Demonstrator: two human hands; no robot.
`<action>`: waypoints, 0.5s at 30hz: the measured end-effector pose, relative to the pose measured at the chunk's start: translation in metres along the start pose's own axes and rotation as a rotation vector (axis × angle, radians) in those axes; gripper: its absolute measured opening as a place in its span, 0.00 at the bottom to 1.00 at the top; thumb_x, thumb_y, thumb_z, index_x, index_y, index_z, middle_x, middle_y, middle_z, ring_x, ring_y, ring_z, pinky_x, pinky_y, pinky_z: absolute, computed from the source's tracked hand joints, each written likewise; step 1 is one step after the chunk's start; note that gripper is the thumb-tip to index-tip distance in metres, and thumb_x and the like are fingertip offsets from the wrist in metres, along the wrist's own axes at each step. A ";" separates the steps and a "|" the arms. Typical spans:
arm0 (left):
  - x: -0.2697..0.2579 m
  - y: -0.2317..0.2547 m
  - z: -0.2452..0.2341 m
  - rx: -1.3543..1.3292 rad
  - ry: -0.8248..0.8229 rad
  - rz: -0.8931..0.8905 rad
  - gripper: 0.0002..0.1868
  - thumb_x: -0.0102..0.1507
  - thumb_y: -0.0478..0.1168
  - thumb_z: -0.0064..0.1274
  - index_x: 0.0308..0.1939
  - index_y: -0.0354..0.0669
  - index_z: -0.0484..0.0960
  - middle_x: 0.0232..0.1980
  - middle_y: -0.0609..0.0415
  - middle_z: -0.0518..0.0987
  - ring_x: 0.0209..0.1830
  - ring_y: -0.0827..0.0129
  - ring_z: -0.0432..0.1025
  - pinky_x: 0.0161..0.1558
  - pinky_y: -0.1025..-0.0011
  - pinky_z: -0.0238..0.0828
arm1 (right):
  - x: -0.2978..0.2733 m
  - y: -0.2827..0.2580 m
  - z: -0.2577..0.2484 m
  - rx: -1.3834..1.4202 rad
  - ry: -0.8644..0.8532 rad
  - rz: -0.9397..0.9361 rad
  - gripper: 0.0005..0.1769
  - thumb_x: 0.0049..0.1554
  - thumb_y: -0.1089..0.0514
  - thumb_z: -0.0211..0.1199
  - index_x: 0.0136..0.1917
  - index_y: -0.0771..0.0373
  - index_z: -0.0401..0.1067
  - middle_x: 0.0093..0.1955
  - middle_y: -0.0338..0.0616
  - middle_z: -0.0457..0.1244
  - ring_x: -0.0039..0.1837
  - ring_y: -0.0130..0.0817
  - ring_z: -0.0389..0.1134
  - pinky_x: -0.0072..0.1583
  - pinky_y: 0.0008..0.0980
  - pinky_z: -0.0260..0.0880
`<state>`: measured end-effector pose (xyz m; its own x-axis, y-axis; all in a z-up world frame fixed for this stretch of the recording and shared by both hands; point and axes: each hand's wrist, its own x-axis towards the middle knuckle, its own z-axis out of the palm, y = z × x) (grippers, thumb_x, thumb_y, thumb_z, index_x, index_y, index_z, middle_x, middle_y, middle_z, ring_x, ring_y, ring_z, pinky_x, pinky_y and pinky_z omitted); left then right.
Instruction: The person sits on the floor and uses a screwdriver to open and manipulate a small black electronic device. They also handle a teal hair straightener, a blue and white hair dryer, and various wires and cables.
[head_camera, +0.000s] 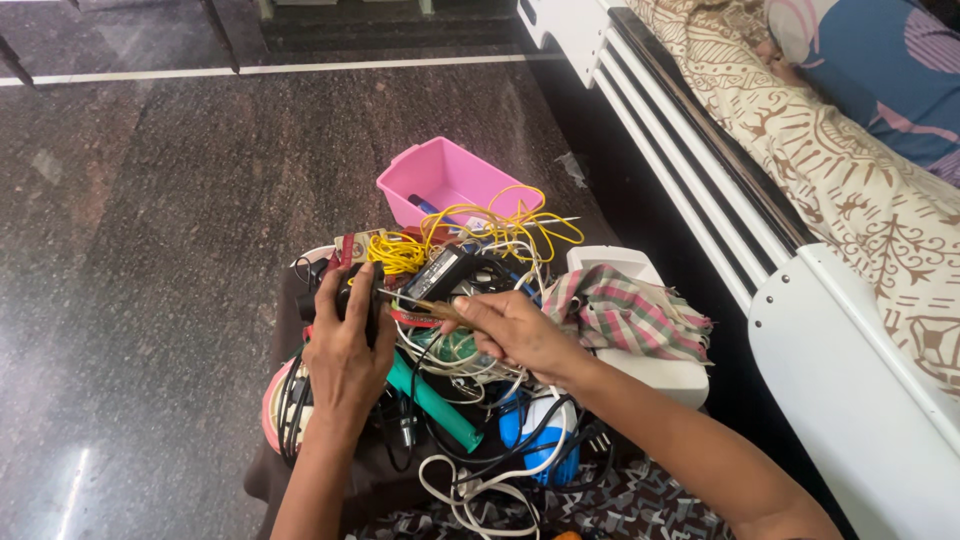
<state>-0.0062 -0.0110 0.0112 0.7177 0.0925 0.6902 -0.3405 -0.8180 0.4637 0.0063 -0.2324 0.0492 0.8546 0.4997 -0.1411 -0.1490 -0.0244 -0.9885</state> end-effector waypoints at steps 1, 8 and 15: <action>0.000 -0.001 -0.001 -0.018 -0.008 0.003 0.27 0.63 0.39 0.59 0.67 0.48 0.73 0.66 0.40 0.72 0.49 0.46 0.79 0.38 0.59 0.77 | 0.000 0.001 0.000 -0.222 0.085 -0.111 0.21 0.67 0.47 0.60 0.59 0.66 0.80 0.29 0.30 0.60 0.29 0.18 0.56 0.31 0.26 0.53; 0.001 -0.003 0.003 -0.340 -0.131 -0.143 0.34 0.63 0.37 0.58 0.73 0.45 0.67 0.62 0.42 0.74 0.56 0.51 0.76 0.54 0.61 0.73 | -0.011 -0.010 0.001 -1.264 0.409 -0.928 0.20 0.57 0.58 0.67 0.64 0.54 0.77 0.42 0.39 0.63 0.42 0.32 0.68 0.42 0.34 0.69; 0.005 -0.009 0.014 -1.122 -0.142 -0.755 0.28 0.68 0.43 0.44 0.74 0.51 0.64 0.63 0.51 0.74 0.58 0.65 0.70 0.58 0.67 0.70 | -0.010 -0.008 0.000 -0.998 0.386 -0.627 0.17 0.59 0.55 0.68 0.62 0.55 0.76 0.42 0.39 0.66 0.38 0.31 0.69 0.40 0.32 0.69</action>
<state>0.0089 -0.0108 0.0026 0.9802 0.1944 0.0380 -0.0982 0.3101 0.9456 -0.0012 -0.2378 0.0587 0.7573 0.3798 0.5312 0.6375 -0.6061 -0.4756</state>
